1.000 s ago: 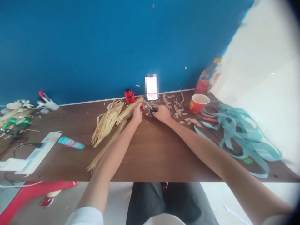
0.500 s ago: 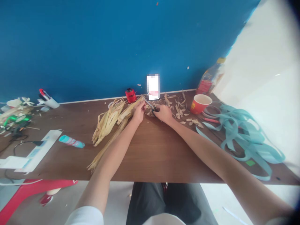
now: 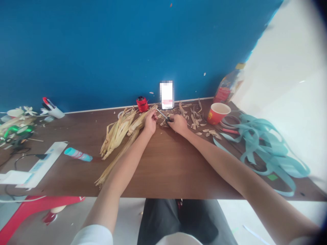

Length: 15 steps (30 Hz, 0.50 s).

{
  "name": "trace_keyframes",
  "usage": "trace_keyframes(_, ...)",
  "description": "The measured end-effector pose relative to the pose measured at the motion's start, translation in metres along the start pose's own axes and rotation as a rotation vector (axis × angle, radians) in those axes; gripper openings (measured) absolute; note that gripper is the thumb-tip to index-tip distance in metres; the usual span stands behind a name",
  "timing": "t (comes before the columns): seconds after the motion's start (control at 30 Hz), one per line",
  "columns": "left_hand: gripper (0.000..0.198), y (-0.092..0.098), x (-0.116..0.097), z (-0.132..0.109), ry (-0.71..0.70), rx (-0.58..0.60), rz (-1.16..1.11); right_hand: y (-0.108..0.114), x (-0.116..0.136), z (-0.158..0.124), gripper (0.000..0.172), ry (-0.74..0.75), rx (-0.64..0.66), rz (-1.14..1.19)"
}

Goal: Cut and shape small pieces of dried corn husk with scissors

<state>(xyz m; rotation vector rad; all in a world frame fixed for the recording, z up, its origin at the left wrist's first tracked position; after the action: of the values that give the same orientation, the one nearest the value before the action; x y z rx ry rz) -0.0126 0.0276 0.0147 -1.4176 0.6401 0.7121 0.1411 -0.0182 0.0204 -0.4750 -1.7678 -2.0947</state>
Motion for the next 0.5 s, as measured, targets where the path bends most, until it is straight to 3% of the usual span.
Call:
trace_keyframes(0.37, 0.016, -0.0029, 0.0034, -0.0007, 0.048, -0.041, 0.021, -0.0013, -0.0018, 0.0006, 0.024, -0.010, -0.068, 0.123)
trace_keyframes(0.5, 0.023, -0.0021, 0.0052, 0.0008, 0.033, 0.013, 0.037, -0.0013, -0.0014, 0.0004, 0.024, 0.005, -0.080, 0.165)
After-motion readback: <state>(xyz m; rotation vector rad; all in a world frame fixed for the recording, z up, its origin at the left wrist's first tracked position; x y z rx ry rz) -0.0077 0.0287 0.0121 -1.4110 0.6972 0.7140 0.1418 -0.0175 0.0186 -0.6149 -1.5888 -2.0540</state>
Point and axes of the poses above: each hand's wrist, its own z-axis towards the middle knuckle, its own y-axis out of the back of the hand, x = y × z, the point moved 2 cm from there along z, towards the middle knuckle, and after that the axes turned 2 degrees about x, right-handed, at the moved point
